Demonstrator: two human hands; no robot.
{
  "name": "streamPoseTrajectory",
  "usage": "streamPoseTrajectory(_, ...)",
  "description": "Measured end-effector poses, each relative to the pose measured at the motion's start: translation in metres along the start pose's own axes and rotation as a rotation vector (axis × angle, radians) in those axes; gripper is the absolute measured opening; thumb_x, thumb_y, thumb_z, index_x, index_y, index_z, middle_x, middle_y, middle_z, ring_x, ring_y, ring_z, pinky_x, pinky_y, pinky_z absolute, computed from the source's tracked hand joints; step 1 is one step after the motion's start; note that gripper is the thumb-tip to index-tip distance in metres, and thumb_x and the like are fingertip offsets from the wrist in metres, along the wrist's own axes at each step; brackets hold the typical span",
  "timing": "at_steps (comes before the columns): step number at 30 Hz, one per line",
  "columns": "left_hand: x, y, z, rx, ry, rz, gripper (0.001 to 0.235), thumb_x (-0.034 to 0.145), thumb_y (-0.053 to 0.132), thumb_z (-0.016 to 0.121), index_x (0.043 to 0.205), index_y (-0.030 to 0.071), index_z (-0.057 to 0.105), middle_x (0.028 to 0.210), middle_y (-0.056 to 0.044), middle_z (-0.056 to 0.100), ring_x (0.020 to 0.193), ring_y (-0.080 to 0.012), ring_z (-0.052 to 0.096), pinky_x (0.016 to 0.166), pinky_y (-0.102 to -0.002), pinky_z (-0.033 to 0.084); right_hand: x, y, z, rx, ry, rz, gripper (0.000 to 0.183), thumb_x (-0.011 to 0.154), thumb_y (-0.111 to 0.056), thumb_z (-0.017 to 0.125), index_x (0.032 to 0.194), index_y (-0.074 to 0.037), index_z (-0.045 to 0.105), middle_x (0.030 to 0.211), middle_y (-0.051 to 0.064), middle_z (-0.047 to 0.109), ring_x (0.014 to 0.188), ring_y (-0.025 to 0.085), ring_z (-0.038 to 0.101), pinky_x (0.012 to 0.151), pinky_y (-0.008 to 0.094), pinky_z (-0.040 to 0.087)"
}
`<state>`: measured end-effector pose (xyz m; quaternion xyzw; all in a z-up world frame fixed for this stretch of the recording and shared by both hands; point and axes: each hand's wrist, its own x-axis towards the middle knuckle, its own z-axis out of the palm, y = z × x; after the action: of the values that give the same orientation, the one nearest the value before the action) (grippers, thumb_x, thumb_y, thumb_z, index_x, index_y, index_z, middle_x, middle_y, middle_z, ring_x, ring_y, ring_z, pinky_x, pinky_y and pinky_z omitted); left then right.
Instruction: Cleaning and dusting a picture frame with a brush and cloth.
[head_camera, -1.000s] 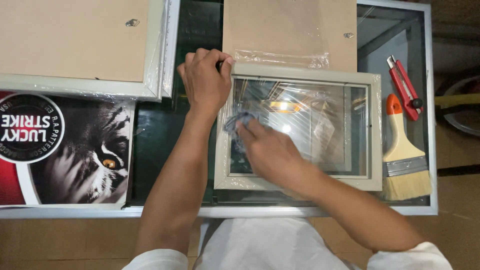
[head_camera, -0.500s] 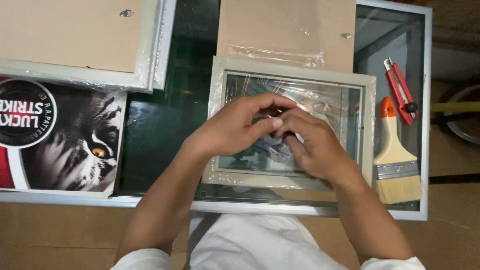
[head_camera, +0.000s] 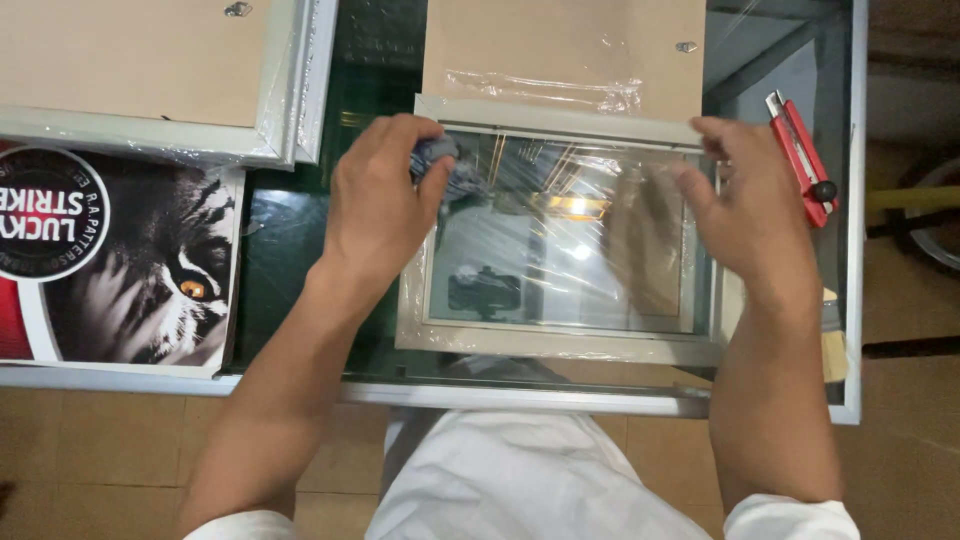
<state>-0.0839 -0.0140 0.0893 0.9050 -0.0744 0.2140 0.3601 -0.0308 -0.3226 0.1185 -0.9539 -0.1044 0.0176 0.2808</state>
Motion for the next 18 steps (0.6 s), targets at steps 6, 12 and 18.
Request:
streamPoseTrajectory(6,-0.013,-0.010,0.046,0.350,-0.072,0.049,0.021,0.086,0.005,0.073,0.106,0.001,0.072,0.112,-0.013,0.055,0.097,-0.0303,0.053,0.076,-0.038,0.055,0.009,0.059,0.025,-0.174,0.192,0.125,0.029,0.101,-0.007,0.072,0.126,0.006,0.071,0.116,0.029,0.057,0.108,0.043,0.057,0.089,0.054,0.048)
streamPoseTrajectory(12,-0.014,-0.003,0.051,0.255,-0.119,0.018,0.041,0.085,-0.003,0.063,0.126,-0.006,0.058,0.119,-0.021,0.061,0.104,-0.0383,0.058,0.089,-0.045,0.052,0.016,0.085,0.031,-0.099,0.220,0.211,0.032,0.099,-0.011,0.072,0.127,0.004,0.066,0.114,0.025,0.060,0.096,0.035,0.062,0.080,0.045,0.052)
streamPoseTrajectory(18,-0.009,-0.020,0.050,0.426,-0.087,0.068,0.033,0.086,0.001,0.068,0.119,0.004,0.073,0.120,-0.015,0.058,0.103,-0.0325,0.056,0.087,-0.042,0.051,0.015,0.095,0.033,-0.121,0.247,0.125,0.033,0.098,-0.008,0.071,0.126,0.008,0.065,0.114,0.027,0.061,0.094,0.036,0.062,0.077,0.047,0.052)
